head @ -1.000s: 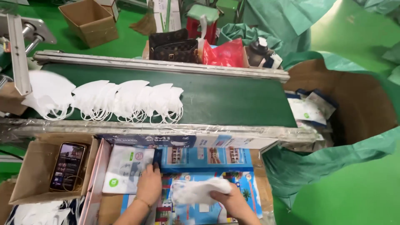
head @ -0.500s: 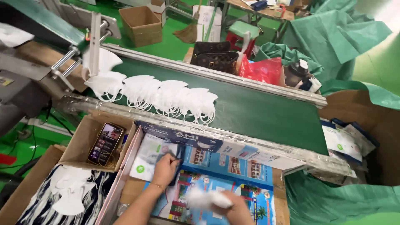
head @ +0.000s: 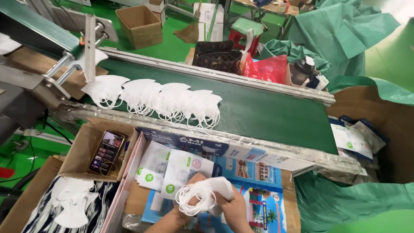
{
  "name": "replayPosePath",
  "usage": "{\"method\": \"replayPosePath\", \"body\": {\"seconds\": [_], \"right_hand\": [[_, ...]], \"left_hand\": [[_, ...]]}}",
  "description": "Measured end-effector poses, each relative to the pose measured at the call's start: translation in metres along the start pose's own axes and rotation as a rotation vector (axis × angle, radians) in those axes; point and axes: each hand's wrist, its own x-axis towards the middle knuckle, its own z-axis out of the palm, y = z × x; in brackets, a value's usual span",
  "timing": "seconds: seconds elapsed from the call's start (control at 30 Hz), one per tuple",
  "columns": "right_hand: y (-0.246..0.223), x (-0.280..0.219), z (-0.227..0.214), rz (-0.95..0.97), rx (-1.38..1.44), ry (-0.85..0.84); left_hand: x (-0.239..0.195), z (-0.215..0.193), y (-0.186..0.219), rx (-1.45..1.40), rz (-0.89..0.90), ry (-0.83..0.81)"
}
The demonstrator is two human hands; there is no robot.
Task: Packaging disposable face masks into plastic bags and placing them on a conveyor belt.
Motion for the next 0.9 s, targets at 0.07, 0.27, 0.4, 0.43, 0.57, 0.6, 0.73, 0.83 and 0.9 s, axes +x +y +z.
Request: {"method": "replayPosePath", "body": {"seconds": [0.07,0.27,0.4,0.43,0.57,0.6,0.73,0.83,0.9], "right_hand": [[-0.014,-0.001,-0.003,0.073,0.039,-0.007],[0.027,0.033,-0.035,-0.213,-0.582,0.352],[0.005,0.012,-0.033,0.076,-0.094,-0.034],[0.003,0.007,-0.036,0.275,0.017,-0.186],[0.049,0.011,-0.052,0.160,0.022,-0.258],[0.031,0.006,-0.048,0.111,-0.052,-0.252],[0.020,0.006,-0.057,-0.362,-0.547,-0.483],[0.030,0.018,-0.062,-0.039,-0.950,-0.558],[-0.036,-0.007,-0.052,-0.079,-0.758,-0.505]], "left_hand": [[0.001,0.003,0.003,-0.024,0.034,0.011],[-0.026,0.029,-0.015,0.064,-0.318,-0.098],[-0.022,0.034,-0.020,0.064,-0.449,-0.188],[-0.022,0.037,-0.025,-0.033,-0.625,-0.160],[0.007,0.022,-0.003,-0.412,-1.049,-0.318],[0.024,0.012,0.007,-0.165,-0.614,-0.193],[0.030,0.010,-0.006,0.117,-0.160,-0.310],[0.038,0.013,0.005,0.074,-0.086,-0.485],[0.026,0.014,-0.006,0.125,-0.162,-0.393]]}}
